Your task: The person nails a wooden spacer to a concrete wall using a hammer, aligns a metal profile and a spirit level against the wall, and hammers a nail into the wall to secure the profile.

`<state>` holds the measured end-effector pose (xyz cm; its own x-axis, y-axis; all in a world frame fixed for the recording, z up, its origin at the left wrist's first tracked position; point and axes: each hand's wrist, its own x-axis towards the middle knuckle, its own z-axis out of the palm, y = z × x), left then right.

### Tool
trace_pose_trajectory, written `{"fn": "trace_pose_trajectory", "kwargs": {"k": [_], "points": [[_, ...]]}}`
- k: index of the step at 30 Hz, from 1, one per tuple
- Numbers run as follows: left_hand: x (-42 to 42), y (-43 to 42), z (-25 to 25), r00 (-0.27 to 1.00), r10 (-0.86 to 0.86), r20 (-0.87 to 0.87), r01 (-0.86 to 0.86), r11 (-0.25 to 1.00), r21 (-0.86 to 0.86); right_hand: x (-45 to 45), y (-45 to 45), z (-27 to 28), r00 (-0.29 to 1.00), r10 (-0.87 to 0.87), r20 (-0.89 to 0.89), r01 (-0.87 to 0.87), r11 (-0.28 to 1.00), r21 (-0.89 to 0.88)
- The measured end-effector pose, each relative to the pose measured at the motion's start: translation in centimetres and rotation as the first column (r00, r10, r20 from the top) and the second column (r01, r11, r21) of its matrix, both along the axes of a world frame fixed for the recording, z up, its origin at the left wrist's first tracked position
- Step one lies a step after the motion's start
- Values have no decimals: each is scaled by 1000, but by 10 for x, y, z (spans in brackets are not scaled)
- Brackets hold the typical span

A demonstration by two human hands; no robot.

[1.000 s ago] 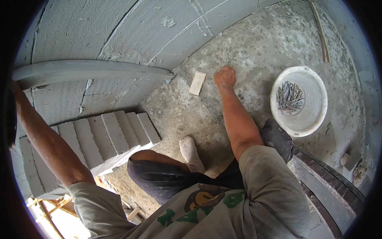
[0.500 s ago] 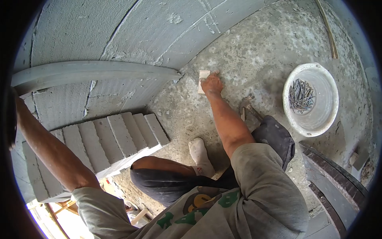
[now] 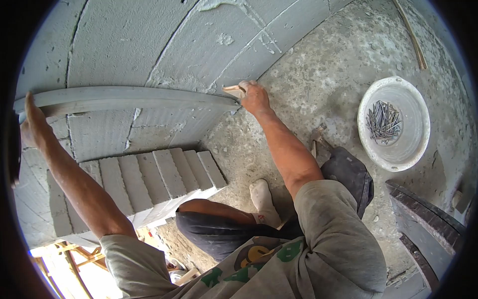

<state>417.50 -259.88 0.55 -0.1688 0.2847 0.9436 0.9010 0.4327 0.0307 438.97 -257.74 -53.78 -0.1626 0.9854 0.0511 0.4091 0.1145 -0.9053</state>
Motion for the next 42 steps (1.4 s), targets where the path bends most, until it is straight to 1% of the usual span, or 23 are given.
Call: {"fn": "trace_pose_trajectory", "kwargs": {"k": [1, 2, 5, 7, 9, 12, 16, 18, 21, 24, 27, 30, 31, 33, 36, 39, 40, 42], "points": [[2, -1, -1, 996, -85, -17, 85, 996, 16, -5, 1, 5, 1000, 5, 1, -5, 998, 69], [7, -2, -2, 985, -169, -36, 170, 985, 28, -8, 1, 11, 999, 28, -16, -27, 997, 78], [11, -10, 0, 966, -179, 186, 187, 982, -29, -18, 1, 17, 998, 62, -8, -62, 997, 44], [15, -14, 0, 962, -131, 240, 147, 988, -50, -26, 1, 15, 994, 114, -5, -113, 993, 28], [35, -15, -17, 951, -230, 208, 229, 973, 26, -38, -4, 12, 991, 133, 11, -133, 991, 35], [36, -16, -14, 945, -244, 219, 252, 968, -10, -36, -6, 29, 978, 185, 94, -178, 981, -74], [33, -14, -11, 905, -346, 246, 348, 937, 38, -46, -6, 24, 972, 191, 137, -186, 981, -45], [31, -13, -10, 901, -368, 230, 358, 930, 84, -47, -7, 29, 959, 216, 184, -210, 976, -51], [45, -13, -17, 918, -311, 247, 294, 950, 105, -49, -10, 28, 953, 215, 214, -218, 976, -9], [35, -10, -16, 968, -204, 148, 190, 977, 99, -40, -15, 45, 947, 290, 138, -264, 948, -180], [27, -9, -16, 981, -155, 113, 147, 986, 76, -52, -37, 25, 985, 169, -41, -172, 982, -77], [41, -9, -21, 954, -243, 173, 232, 969, 84, -63, -50, 14, 991, 129, -36, -127, 991, 38], [40, -9, -21, 954, -239, 179, 229, 970, 78, -65, -54, 12, 991, 125, -41, -125, 992, 5], [41, -9, -18, 955, -233, 185, 224, 972, 65, -60, -57, 26, 992, 115, -54, -118, 991, -58], [61, -11, -30, 941, -260, 218, 252, 965, 66, -67, -56, 27, 997, 70, 8, -69, 995, -72], [62, -14, -29, 928, -287, 236, 287, 957, 37, -80, -52, 20, 1000, -13, -8, 13, 1000, -1], [59, -13, -27, 929, -300, 217, 300, 953, 33, -84, -51, 17, 999, -50, -13, 50, 999, 12], [62, -12, -25, 938, -275, 210, 276, 961, 23, -92, -51, 14, 993, -119, -20, 119, 992, 37]]}}
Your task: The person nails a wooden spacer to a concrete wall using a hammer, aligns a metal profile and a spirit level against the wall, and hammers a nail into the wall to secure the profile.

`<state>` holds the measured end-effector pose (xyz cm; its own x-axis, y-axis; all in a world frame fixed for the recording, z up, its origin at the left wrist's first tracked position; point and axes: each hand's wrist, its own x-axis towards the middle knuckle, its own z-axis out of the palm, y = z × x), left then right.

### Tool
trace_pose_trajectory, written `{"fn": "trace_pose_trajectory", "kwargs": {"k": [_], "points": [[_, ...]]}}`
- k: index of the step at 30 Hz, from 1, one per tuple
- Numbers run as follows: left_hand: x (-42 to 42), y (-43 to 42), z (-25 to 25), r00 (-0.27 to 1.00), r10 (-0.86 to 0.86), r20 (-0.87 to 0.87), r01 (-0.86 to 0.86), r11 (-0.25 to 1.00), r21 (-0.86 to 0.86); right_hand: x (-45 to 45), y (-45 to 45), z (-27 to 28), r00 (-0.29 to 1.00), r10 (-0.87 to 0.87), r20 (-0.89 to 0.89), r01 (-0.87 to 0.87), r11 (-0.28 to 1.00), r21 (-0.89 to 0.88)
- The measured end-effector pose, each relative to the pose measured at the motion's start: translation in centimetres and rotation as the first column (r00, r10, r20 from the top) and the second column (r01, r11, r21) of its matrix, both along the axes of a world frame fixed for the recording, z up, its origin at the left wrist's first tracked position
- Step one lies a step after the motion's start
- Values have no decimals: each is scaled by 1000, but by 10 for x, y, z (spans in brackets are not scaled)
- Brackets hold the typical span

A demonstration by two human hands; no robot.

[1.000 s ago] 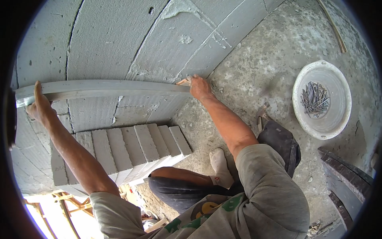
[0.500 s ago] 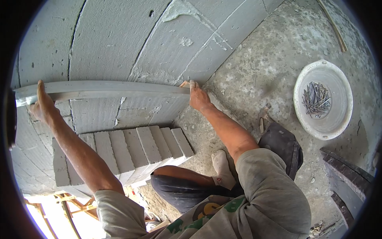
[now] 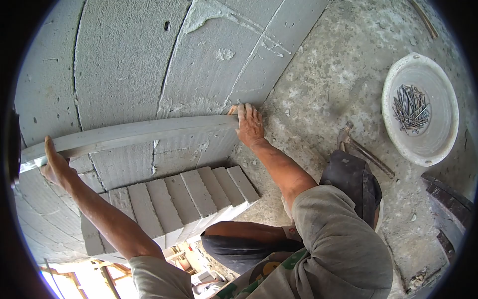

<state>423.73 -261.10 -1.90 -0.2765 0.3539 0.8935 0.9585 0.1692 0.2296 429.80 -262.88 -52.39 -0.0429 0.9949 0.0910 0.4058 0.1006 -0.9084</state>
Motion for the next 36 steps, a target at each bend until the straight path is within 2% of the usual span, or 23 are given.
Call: {"fn": "trace_pose_trajectory", "kwargs": {"k": [2, 6, 9, 14, 17, 23, 26, 29, 36], "points": [[-6, -1, 8, 998, 50, 24, -49, 998, -25, -5, -2, -2, 999, -21, -30, 20, 999, -28], [-18, -2, 15, 999, 25, 26, -25, 1000, 10, -5, -3, -3, 998, -9, -68, -1, 989, -150], [-14, -8, 15, 998, 62, -17, -63, 998, -13, -12, -7, -4, 992, -90, -87, 80, 990, -112], [-15, -13, 15, 990, 127, -52, -129, 991, -34, -14, -5, -6, 991, -70, -114, 58, 993, -105], [-26, -16, 25, 990, 142, -3, -141, 985, -102, -12, -7, -4, 993, -60, -103, 50, 994, -96], [-28, -18, 23, 987, 158, 23, -155, 982, -106, -17, -9, -8, 986, -134, -101, 127, 989, -72], [-20, -21, 24, 990, 140, 13, -135, 970, -200, -19, -10, -6, 981, -148, -122, 138, 986, -90], [-25, -20, 21, 989, 150, 12, -148, 981, -125, -21, -6, -9, 978, -149, -143, 136, 986, -99], [-31, -11, 15, 1000, 24, 11, -24, 1000, 10, -21, -1, -13, 980, -86, -178, 57, 985, -165]]}}
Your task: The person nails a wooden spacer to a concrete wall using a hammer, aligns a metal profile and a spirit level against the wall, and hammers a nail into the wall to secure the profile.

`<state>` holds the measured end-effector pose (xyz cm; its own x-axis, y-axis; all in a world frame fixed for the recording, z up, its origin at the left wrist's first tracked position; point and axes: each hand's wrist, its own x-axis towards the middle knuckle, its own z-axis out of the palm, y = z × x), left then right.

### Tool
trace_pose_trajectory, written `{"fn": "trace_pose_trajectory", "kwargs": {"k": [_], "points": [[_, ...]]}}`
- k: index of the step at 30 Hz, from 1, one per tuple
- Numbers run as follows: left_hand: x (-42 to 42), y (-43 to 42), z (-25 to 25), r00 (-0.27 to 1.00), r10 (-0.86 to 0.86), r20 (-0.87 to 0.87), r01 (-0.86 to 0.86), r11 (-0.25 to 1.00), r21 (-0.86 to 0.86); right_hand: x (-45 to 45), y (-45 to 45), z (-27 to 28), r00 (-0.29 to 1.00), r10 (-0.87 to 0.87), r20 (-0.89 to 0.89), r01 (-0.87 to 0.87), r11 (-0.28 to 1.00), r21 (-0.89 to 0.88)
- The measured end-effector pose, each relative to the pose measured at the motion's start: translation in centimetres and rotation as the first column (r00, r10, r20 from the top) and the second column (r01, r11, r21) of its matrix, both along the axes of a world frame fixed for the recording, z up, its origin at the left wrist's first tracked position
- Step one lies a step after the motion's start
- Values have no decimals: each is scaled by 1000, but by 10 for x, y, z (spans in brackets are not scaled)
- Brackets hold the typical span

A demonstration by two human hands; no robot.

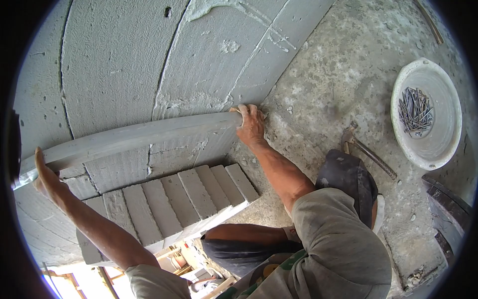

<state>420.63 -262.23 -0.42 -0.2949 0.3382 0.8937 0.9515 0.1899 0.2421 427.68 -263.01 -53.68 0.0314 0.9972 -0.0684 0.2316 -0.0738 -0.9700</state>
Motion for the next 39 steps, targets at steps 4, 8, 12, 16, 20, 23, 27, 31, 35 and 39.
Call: {"fn": "trace_pose_trajectory", "kwargs": {"k": [4, 8, 12, 16, 20, 23, 27, 31, 35, 39], "points": [[-1, 0, 4, 999, -27, 22, 28, 999, -41, -1, 2, -2, 1000, -17, 3, 17, 998, 61], [1, -5, 4, 1000, -9, -10, 8, 993, -120, 0, -1, -1, 999, -36, 13, 35, 996, 85], [1, -3, 2, 999, 2, -39, -5, 996, -85, -2, 1, -2, 998, -57, -4, 57, 995, 85], [-4, 2, 8, 999, 13, 52, -10, 999, -53, -1, -1, 3, 996, -78, -42, 81, 994, 70], [-14, 0, 19, 995, 77, 64, -71, 993, -94, -6, 0, -4, 995, -82, -58, 87, 992, 92], [0, 2, 4, 999, 35, -27, -36, 998, -45, -5, 1, -4, 995, -80, -58, 84, 993, 83], [2, 0, 9, 996, 84, -34, -86, 995, -59, -3, 1, 2, 990, -119, -78, 124, 990, 69], [8, 6, 1, 999, 16, -31, -16, 1000, -12, 1, 2, 3, 993, -112, -39, 113, 993, 41], [-2, 7, 5, 998, 47, -33, -47, 999, 4, 0, 2, -9, 994, -92, -64, 97, 991, 88], [0, 12, 1, 999, 28, -22, -27, 999, 33, 6, -1, -20, 998, -63, 2, 63, 998, 13]]}}
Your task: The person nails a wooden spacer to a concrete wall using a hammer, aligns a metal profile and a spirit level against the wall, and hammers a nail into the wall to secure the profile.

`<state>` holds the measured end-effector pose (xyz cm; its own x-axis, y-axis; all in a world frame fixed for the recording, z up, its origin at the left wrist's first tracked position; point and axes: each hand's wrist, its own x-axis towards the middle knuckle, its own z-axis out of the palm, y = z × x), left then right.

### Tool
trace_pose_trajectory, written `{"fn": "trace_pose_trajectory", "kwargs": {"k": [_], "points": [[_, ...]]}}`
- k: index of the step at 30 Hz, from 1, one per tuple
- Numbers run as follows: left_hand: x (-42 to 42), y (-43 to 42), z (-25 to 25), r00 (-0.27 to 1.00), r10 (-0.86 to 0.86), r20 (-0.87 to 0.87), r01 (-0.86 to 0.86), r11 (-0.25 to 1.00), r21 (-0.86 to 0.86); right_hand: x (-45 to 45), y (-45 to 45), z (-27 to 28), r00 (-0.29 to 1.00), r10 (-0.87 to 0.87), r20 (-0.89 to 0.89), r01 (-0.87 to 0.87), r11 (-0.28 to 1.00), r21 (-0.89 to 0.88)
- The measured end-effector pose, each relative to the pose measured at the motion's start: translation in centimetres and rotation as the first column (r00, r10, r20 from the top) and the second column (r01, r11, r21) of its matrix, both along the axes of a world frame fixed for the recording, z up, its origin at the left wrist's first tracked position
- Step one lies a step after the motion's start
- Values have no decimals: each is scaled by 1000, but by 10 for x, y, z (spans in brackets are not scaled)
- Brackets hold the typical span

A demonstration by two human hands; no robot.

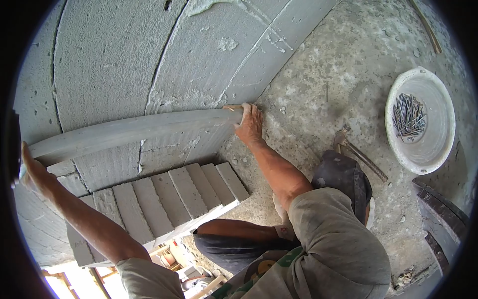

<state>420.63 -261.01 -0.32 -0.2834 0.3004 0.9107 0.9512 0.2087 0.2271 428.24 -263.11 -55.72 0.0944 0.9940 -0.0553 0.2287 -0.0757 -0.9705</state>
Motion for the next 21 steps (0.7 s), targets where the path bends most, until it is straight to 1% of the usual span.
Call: {"fn": "trace_pose_trajectory", "kwargs": {"k": [2, 5, 8, 15, 18, 21], "points": [[0, -1, -2, 999, 12, -52, -12, 1000, 4, 4, -1, -8, 1000, 27, 8, -27, 999, -19], [-4, 1, 1, 998, -26, -65, 30, 998, 55, 4, 1, -15, 996, 66, 57, -65, 998, -17], [6, 4, -6, 999, -30, -16, 32, 995, 96, 5, 5, -14, 993, 85, 84, -83, 996, -24], [2, 6, -8, 999, -37, -30, 41, 989, 143, 6, 9, -12, 982, 121, 143, -115, 992, -50], [0, 7, -7, 999, -36, -27, 40, 987, 153, 11, 11, -11, 977, 144, 157, -140, 990, -34], [0, 6, -7, 999, -32, -31, 37, 986, 164, 11, 12, -11, 981, 125, 146, -127, 992, 5]]}}
